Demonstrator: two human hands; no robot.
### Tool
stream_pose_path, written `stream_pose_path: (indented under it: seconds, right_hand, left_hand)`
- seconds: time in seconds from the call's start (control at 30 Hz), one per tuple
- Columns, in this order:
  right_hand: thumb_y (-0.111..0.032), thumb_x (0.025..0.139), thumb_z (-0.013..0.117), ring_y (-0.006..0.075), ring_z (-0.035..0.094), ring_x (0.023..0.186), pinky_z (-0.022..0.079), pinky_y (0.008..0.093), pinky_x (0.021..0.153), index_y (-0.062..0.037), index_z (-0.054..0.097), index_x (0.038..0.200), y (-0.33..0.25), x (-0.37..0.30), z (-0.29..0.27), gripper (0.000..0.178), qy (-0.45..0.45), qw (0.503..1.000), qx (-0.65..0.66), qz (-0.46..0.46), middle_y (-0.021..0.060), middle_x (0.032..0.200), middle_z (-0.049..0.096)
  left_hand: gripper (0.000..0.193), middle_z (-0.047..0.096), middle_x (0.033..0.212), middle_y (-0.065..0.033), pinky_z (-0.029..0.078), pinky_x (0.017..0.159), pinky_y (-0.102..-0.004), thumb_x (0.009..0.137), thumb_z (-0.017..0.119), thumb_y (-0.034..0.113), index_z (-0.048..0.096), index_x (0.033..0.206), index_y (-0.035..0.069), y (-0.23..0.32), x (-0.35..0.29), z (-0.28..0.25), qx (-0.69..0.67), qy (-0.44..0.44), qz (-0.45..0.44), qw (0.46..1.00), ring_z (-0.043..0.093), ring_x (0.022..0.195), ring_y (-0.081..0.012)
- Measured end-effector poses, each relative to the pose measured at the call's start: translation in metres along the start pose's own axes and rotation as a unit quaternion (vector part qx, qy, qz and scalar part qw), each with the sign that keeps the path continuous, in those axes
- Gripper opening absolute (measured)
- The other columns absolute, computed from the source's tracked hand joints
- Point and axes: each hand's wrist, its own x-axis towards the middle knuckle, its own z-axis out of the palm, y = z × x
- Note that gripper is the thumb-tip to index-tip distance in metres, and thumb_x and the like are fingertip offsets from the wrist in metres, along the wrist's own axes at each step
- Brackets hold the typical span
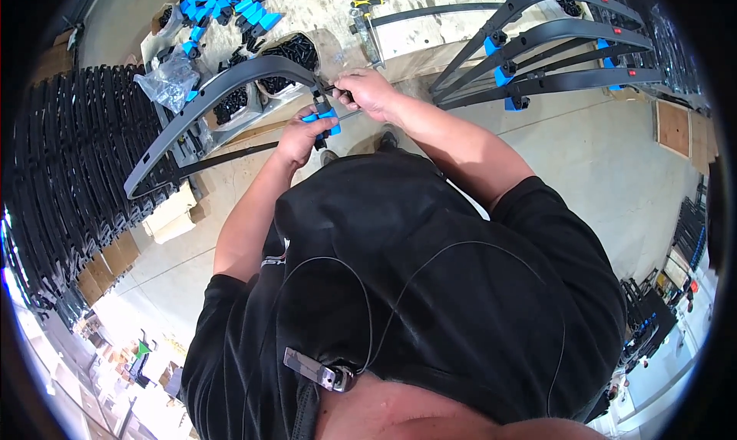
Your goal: Assemble metal frames by attaching blue plastic components using a hand tool and screwdriver.
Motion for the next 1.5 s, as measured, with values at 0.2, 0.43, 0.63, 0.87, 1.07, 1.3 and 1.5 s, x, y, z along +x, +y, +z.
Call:
stream_pose_path:
  seconds: [0.2,0.43,0.63,0.87,1.07,1.3,1.5]
  right_hand:
    - [-0.009,0.098,0.059,0.0134,0.055,0.066,0.041,0.0264,0.053,0.0045,0.064,0.112,-0.004,0.001,0.008,0.02,0.043,0.998,-0.008,-0.033,0.0097,0.086,0.065]
    - [-0.01,0.098,0.059,0.0136,0.055,0.067,0.04,0.0267,0.053,0.0049,0.064,0.112,-0.004,-0.001,0.01,0.021,0.015,1.0,-0.016,-0.016,0.0094,0.087,0.064]
    - [-0.011,0.099,0.06,0.014,0.052,0.069,0.037,0.0261,0.053,0.0047,0.064,0.112,-0.001,0.002,0.008,0.021,-0.037,0.997,0.065,0.009,0.0088,0.088,0.062]
    - [-0.02,0.1,0.063,0.0095,0.041,0.055,0.029,0.0258,0.047,-0.008,0.058,0.09,0.004,0.019,-0.005,0.016,-0.108,0.981,0.118,0.107,-0.0001,0.07,0.051]
    - [-0.029,0.103,0.06,0.0077,0.036,0.052,0.025,0.0252,0.044,-0.0108,0.057,0.089,-0.012,0.011,0.014,0.023,-0.064,0.991,-0.05,0.109,-0.0031,0.068,0.047]
    - [-0.059,0.102,0.044,0.026,0.067,0.082,0.052,0.0397,0.073,-0.003,0.063,0.103,-0.013,-0.002,-0.003,0.06,-0.094,0.983,0.042,0.149,0.0126,0.091,0.069]
    - [-0.06,0.103,0.043,0.0329,0.066,0.11,0.052,0.0489,0.098,0.0046,0.059,0.122,-0.019,-0.033,0.021,0.07,-0.145,0.967,0.133,0.16,0.0214,0.115,0.068]
  left_hand:
    - [0.034,0.067,0.092,-0.0012,0.048,0.074,-0.0278,0.084,0.083,0.015,0.066,0.112,0.007,0.011,0.004,0.004,-0.022,-0.003,0.021,1.0,0.061,0.081,-0.012]
    - [0.034,0.067,0.095,-0.0017,0.048,0.077,-0.0278,0.084,0.083,0.015,0.065,0.112,0.007,0.002,0.011,-0.002,-0.027,0.005,0.04,0.999,0.061,0.084,-0.0122]
    - [0.035,0.067,0.095,-0.0018,0.048,0.079,-0.0278,0.085,0.081,0.013,0.064,0.114,0.005,0.003,0.013,-0.003,-0.062,-0.01,0.048,0.997,0.061,0.085,-0.0124]
    - [0.035,0.065,0.093,-0.0018,0.048,0.075,-0.0289,0.082,0.083,0.013,0.063,0.11,0.006,-0.003,0.018,-0.012,-0.049,0.027,0.031,0.998,0.059,0.08,-0.0128]
    - [0.038,0.063,0.09,-0.0019,0.047,0.071,-0.029,0.081,0.085,0.013,0.063,0.111,0.005,0.0,0.012,-0.01,-0.08,0.012,0.023,0.996,0.058,0.077,-0.0123]
    - [0.026,0.066,0.086,-0.0033,0.048,0.063,-0.0299,0.086,0.082,0.023,0.069,0.1,0.005,0.017,-0.01,-0.017,0.087,0.129,0.026,0.987,0.06,0.072,-0.0128]
    - [0.026,0.07,0.094,-0.01,0.055,0.077,-0.0394,0.083,0.081,0.023,0.073,0.102,0.008,0.048,-0.058,0.006,0.364,0.079,0.317,0.872,0.068,0.083,-0.0284]
